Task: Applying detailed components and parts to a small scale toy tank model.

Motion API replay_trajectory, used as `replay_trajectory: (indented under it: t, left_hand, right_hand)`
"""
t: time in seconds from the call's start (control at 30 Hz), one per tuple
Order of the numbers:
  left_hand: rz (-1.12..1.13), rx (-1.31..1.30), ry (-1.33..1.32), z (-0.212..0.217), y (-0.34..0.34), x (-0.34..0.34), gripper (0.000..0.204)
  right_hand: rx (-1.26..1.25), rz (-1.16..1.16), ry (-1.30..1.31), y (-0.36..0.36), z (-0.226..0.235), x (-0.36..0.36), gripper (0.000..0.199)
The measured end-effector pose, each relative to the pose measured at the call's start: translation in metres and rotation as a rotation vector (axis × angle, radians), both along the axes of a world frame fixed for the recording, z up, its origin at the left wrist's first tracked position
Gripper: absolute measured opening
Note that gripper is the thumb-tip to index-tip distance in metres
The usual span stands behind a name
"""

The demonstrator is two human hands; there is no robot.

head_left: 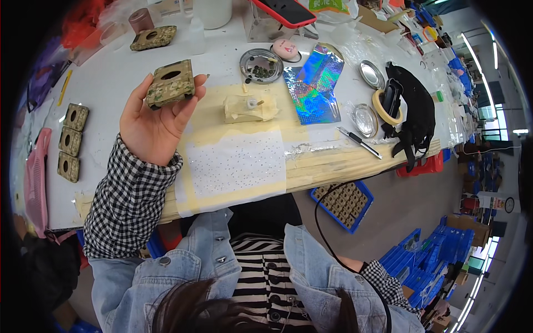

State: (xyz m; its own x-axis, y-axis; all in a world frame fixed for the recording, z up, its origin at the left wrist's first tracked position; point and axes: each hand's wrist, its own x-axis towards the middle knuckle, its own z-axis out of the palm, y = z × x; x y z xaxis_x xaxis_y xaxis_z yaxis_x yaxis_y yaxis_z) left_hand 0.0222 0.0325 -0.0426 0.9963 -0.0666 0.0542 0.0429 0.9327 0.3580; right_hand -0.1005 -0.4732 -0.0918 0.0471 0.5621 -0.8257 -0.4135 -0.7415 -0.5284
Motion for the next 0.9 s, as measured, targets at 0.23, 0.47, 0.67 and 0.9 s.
replay_trajectory:
  t: [0.23,0.47,0.67,0.9]
  left_hand:
    - [0.036,0.028,0.028,0.0,0.001,0.003,0.049]
    - [0.05,0.074,-0.061,-0.005,0.015,0.006,0.055]
    - [-0.004,0.028,-0.104,-0.005,0.016,0.008,0.053]
    - [-0.025,-0.003,-0.116,-0.005,0.016,0.01,0.052]
  right_hand:
    - [-0.138,0.087,0.026,-0.022,-0.026,0.003,0.045]
    - [-0.203,0.141,0.035,-0.042,-0.035,0.009,0.046]
    - [-0.244,0.153,0.029,-0.046,-0.05,0.005,0.047]
    - [-0.258,0.161,0.012,-0.048,-0.062,0.003,0.048]
